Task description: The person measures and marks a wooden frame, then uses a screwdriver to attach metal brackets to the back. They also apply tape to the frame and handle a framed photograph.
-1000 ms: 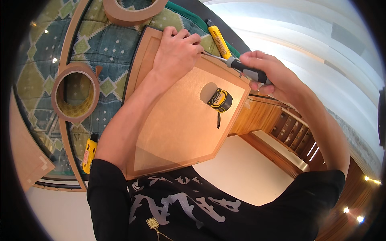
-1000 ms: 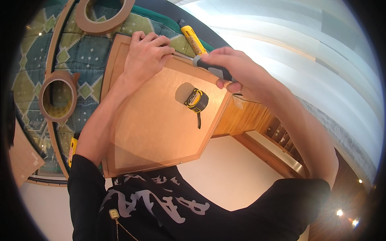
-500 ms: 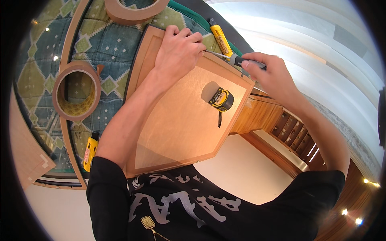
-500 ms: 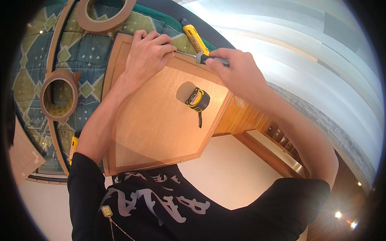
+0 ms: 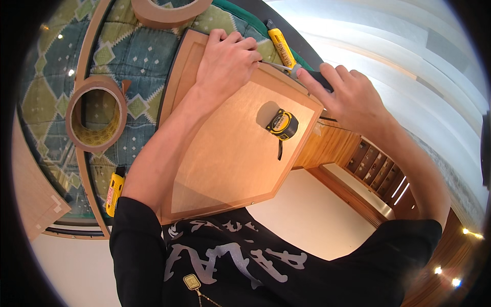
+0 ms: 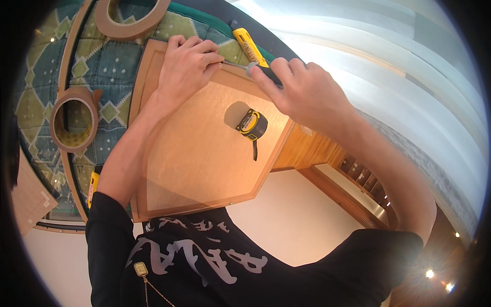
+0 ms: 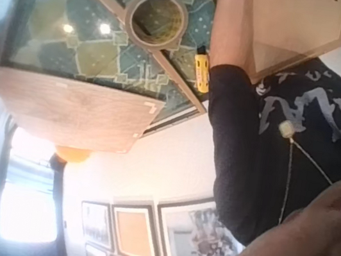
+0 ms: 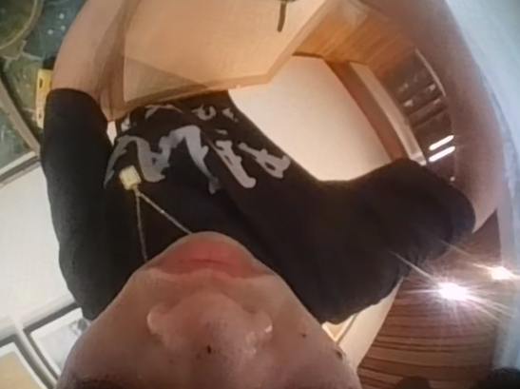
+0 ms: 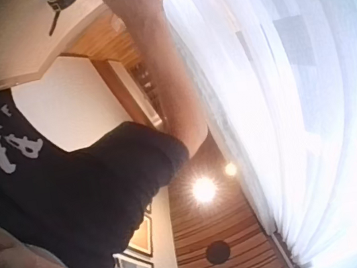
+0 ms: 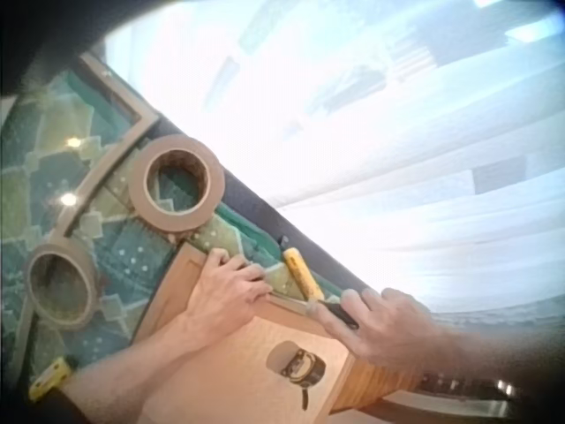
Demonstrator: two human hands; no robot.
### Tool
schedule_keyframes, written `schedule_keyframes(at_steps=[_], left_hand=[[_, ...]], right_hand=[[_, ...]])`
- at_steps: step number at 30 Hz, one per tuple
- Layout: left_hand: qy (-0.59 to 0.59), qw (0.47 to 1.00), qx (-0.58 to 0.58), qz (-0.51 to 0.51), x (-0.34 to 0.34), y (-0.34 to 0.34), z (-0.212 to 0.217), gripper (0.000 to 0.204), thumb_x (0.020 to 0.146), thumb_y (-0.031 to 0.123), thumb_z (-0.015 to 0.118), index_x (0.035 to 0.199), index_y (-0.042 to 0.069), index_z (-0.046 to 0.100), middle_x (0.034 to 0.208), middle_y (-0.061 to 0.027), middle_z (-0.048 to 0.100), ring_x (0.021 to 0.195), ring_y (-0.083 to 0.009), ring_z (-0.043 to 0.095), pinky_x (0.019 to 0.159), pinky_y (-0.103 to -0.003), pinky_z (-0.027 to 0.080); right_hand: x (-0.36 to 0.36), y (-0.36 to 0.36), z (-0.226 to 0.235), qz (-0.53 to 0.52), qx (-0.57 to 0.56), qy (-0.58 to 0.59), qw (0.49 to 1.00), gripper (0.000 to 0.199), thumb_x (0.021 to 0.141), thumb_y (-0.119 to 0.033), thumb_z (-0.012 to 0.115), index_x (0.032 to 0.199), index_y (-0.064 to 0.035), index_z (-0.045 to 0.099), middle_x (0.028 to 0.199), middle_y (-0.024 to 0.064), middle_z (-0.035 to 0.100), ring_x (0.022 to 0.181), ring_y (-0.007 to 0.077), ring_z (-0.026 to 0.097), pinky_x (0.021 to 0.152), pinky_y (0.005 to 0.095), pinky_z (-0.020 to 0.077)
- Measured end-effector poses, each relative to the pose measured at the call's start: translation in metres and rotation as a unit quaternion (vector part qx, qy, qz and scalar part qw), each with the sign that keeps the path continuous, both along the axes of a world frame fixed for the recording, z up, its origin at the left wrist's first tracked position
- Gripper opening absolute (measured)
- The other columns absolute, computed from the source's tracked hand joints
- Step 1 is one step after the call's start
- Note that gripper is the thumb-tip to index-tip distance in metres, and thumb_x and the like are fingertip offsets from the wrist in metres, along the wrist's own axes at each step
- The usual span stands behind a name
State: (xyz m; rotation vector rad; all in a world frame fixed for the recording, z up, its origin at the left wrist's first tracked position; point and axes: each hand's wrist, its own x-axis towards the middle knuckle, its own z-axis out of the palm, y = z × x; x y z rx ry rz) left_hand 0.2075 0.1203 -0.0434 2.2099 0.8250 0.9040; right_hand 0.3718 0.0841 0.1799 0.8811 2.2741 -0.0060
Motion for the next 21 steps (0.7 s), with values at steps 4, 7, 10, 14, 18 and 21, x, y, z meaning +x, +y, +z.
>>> schedule_keyframes(at_steps=[4,7,10,14,18,21], left_hand=[[-0.006,1.0,-0.002,0.004,0.001,0.0,0.0,0.006,0.079,0.019,0.072,0.078,0.015,0.077,0.089,0.0052,0.067,0.089,-0.0147,0.06,0.089,-0.037,0.038],[-0.005,1.0,-0.002,0.009,0.001,0.0,-0.001,0.008,0.08,0.018,0.07,0.077,0.015,0.076,0.088,0.0052,0.067,0.089,-0.0151,0.06,0.089,-0.038,0.038],[-0.005,1.0,0.0,0.008,0.002,-0.001,-0.001,0.009,0.081,0.017,0.069,0.075,0.014,0.076,0.088,0.0049,0.067,0.089,-0.0154,0.06,0.089,-0.038,0.038],[-0.005,1.0,0.011,0.01,0.003,-0.001,-0.002,0.012,0.081,0.015,0.067,0.073,0.014,0.075,0.087,0.0042,0.068,0.089,-0.0157,0.061,0.089,-0.038,0.038],[-0.01,1.0,0.023,0.013,0.002,-0.001,-0.005,0.013,0.081,0.015,0.066,0.072,0.014,0.074,0.087,0.0036,0.068,0.089,-0.016,0.061,0.089,-0.038,0.038],[-0.004,1.0,0.028,0.013,0.003,-0.002,-0.006,0.013,0.081,0.015,0.066,0.072,0.015,0.074,0.088,0.0038,0.068,0.09,-0.0159,0.061,0.089,-0.038,0.038]], right_hand=[[0.012,-0.001,-0.006,-0.088,-0.042,0.039,0.994,0.056,0.08,-0.007,0.073,0.133,-0.0088,0.058,0.089,0.01,0.057,0.066,0.0201,0.062,0.049,0.0314,0.0486],[0.007,0.001,-0.008,-0.177,-0.067,0.067,0.98,0.046,0.086,-0.01,0.071,0.13,-0.0073,0.061,0.085,0.011,0.058,0.062,0.0209,0.06,0.05,0.032,0.0479],[0.001,0.006,-0.006,-0.293,-0.093,0.116,0.945,0.036,0.09,-0.013,0.07,0.125,-0.0033,0.064,0.08,0.0134,0.06,0.059,0.0208,0.059,0.053,0.0334,0.0481],[-0.005,0.004,-0.009,-0.509,-0.114,0.206,0.828,0.033,0.093,-0.016,0.067,0.122,0.0024,0.065,0.075,0.011,0.062,0.06,0.018,0.057,0.055,0.0333,0.0459],[-0.007,0.007,-0.016,-0.669,-0.111,0.227,0.699,0.032,0.095,-0.021,0.063,0.118,0.0011,0.069,0.07,0.0061,0.061,0.048,0.0109,0.044,0.046,0.0269,0.0376],[-0.024,0.028,-0.004,-0.834,-0.135,0.182,0.503,0.032,0.096,-0.023,0.061,0.117,0.0012,0.067,0.071,0.0034,0.058,0.047,0.004,0.041,0.041,0.0175,0.0283]])
